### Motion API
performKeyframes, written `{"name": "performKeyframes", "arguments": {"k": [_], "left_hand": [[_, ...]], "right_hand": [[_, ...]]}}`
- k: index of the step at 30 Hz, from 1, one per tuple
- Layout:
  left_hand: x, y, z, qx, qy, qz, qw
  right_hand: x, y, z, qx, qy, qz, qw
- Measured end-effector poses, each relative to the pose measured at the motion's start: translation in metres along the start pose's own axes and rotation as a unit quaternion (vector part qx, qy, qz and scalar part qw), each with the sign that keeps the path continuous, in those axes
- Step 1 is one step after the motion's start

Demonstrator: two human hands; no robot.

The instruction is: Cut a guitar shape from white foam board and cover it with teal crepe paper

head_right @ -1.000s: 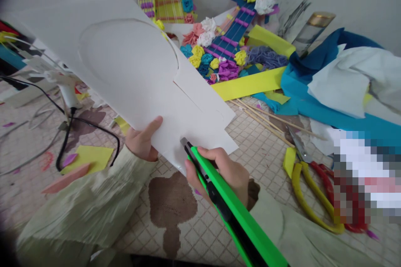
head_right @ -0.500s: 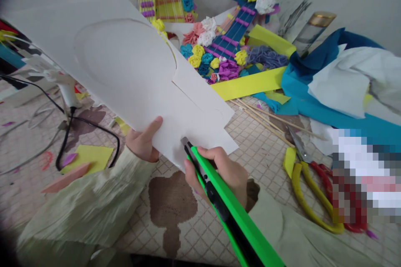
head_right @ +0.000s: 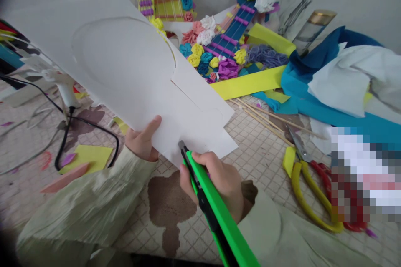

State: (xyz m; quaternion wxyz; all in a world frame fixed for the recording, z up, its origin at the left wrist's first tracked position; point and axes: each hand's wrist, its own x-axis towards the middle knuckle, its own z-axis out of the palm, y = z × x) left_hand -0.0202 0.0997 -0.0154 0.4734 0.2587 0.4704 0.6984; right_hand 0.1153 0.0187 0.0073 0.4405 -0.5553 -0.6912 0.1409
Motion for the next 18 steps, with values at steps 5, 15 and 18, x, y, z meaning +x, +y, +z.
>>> {"name": "performKeyframes", "arguments": {"k": [5, 15, 18], "left_hand": [[0.003, 0.003, 0.001, -0.015, -0.016, -0.021, 1.000], [0.007, 0.010, 0.002, -0.014, -0.048, -0.055, 0.997], [0.007, 0.010, 0.000, -0.004, -0.068, -0.062, 0.996]], "right_hand": [[0.005, 0.002, -0.004, -0.049, 0.000, -0.031, 0.998], [0.018, 0.017, -0.014, -0.038, -0.058, -0.169, 0.983], [0.020, 0.017, -0.017, -0.030, -0.072, -0.164, 0.983]]}}
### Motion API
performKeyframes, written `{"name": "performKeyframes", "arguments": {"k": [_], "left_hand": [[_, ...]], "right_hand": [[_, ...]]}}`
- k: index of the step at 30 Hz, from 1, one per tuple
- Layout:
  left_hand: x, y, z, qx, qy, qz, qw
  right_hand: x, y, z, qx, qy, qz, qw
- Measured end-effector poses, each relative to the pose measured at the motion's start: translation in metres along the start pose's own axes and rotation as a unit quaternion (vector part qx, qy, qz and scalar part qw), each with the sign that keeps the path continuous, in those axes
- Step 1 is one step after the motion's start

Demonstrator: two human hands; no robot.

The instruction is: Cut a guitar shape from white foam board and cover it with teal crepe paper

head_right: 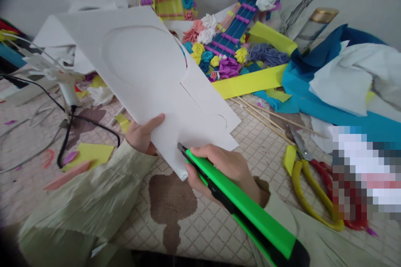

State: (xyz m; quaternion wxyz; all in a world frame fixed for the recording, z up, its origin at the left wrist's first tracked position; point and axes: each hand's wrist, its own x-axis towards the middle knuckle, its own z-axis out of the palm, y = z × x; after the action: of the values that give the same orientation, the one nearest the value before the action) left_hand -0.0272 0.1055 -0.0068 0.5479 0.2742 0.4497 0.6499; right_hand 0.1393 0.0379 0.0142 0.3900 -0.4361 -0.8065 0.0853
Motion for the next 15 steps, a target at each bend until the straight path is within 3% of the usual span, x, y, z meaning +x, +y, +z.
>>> {"name": "performKeyframes", "arguments": {"k": [15], "left_hand": [[-0.0041, 0.0037, -0.0012, 0.013, -0.010, -0.016, 1.000]], "right_hand": [[-0.0047, 0.0014, 0.0021, -0.060, -0.002, -0.113, 0.992]]}}
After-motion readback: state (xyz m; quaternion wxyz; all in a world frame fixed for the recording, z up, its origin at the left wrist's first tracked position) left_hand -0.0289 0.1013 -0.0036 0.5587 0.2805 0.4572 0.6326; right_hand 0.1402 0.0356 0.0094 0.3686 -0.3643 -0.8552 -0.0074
